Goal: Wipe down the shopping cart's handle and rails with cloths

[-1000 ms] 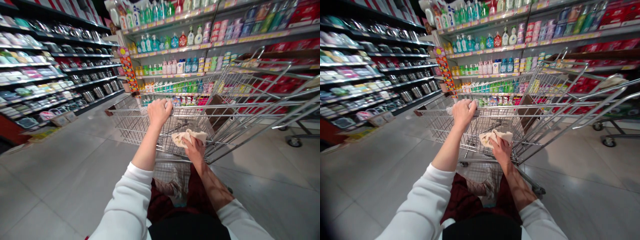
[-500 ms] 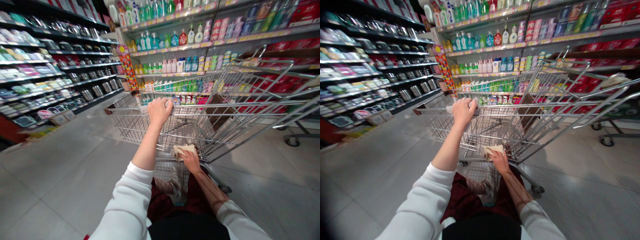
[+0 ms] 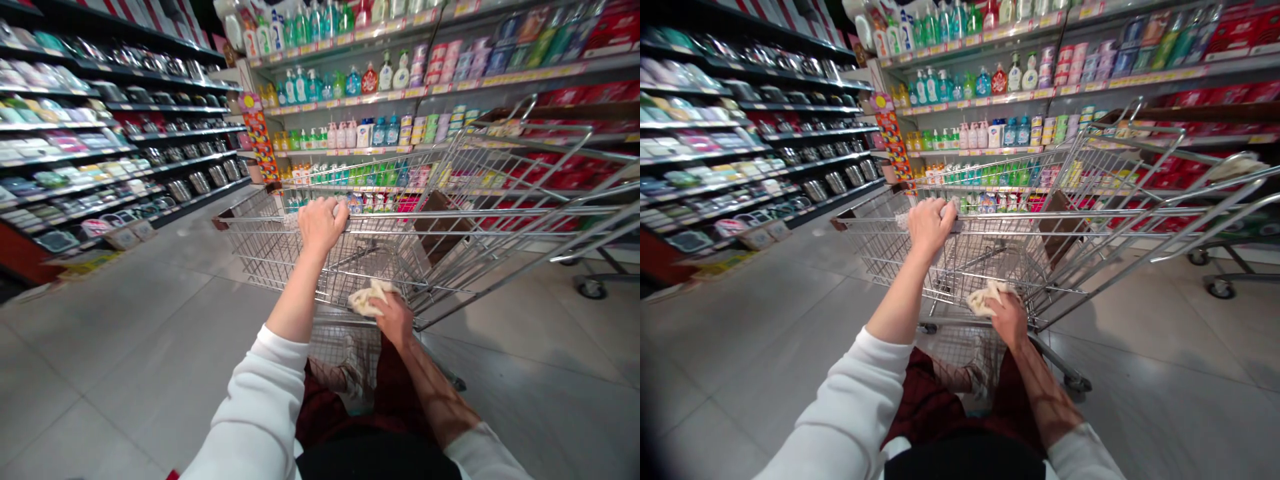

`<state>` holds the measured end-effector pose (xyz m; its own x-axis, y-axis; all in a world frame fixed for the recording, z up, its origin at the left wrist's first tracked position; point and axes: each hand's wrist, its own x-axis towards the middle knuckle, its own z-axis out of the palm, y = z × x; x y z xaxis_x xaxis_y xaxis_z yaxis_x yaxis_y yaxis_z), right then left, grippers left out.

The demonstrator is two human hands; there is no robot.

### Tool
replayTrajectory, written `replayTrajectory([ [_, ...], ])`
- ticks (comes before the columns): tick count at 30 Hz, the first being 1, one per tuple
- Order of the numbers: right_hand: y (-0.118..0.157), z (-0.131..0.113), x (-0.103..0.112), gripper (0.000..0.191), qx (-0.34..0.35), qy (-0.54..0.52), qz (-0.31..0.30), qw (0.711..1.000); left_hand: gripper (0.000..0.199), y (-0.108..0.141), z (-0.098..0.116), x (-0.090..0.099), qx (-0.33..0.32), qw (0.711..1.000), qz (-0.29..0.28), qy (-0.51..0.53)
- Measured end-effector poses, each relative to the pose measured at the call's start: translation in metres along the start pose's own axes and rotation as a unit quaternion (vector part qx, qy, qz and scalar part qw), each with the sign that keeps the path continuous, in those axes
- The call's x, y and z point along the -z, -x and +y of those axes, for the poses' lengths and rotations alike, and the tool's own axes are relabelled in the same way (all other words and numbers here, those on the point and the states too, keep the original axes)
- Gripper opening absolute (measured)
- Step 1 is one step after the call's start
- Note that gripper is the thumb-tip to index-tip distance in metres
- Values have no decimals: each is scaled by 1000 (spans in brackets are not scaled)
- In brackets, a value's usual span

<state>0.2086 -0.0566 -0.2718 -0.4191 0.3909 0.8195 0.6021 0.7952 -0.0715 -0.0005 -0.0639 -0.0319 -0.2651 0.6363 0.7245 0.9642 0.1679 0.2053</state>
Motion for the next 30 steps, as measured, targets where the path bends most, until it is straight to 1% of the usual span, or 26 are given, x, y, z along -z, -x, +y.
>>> replayTrajectory([
  [1, -12, 5, 12, 21, -12, 4, 56, 998, 43, 0, 0, 0, -1, 1000, 1, 0],
  [2, -25, 10, 25, 17, -21, 9, 99, 995, 43, 0, 0, 0, -1, 1000, 2, -1],
  [3, -39, 16, 39, 13, -37, 16, 161, 986, 43, 1, 0, 0, 1, 1000, 2, -1],
  [4, -55, 21, 54, 12, -47, 32, 229, 972, 43, 1, 0, 1, 4, 1000, 2, 0],
  [5, -72, 26, 69, 15, -56, 49, 272, 960, 42, 1, 0, 1, 7, 1000, 2, 1],
  [6, -89, 30, 82, 18, -62, 59, 301, 950, 42, 0, 0, 1, 9, 1000, 1, 3],
  [7, -105, 32, 94, 22, -70, 73, 298, 949, 42, 0, 0, 1, 10, 1000, 0, 5],
  [8, -121, 33, 104, 28, -78, 92, 276, 954, 41, 0, 0, 1, 11, 1000, -1, 8],
  [9, -135, 33, 111, 36, -89, 106, 235, 962, 41, 0, 0, 1, 10, 1000, -1, 10],
  [11, -154, 28, 115, 53, -101, 123, 158, 975, 42, -1, 0, 1, 11, 1000, -1, 11],
  [12, -160, 24, 113, 58, -100, 125, 134, 978, 42, -1, 0, 0, 11, 1000, -2, 11],
  [13, -162, 20, 109, 60, -96, 125, 124, 980, 42, 0, 0, 0, 11, 1000, -2, 9],
  [16, -154, 13, 88, 50, -91, 133, 140, 977, 41, 0, 0, 1, 12, 1000, -2, 6],
  [18, -139, 13, 73, 44, -90, 140, 146, 975, 41, 0, 0, 1, 12, 1000, -2, 7],
  [20, -119, 15, 60, 39, -73, 144, 137, 977, 41, 0, 0, 1, 12, 1000, -6, 13],
  [24, -70, 15, 36, 31, -36, 149, 79, 985, 42, 0, 0, 1, 15, 1000, -12, 24],
  [26, -46, 11, 25, 30, -26, 145, 44, 988, 42, 0, 0, 1, 14, 1000, -10, 23],
  [28, -26, 7, 15, 31, -27, 133, 26, 990, 42, 0, 0, 0, 12, 1000, -7, 20],
  [30, -14, 5, 8, 33, -39, 111, 18, 993, 42, 0, -1, 0, 10, 1000, -4, 17],
])
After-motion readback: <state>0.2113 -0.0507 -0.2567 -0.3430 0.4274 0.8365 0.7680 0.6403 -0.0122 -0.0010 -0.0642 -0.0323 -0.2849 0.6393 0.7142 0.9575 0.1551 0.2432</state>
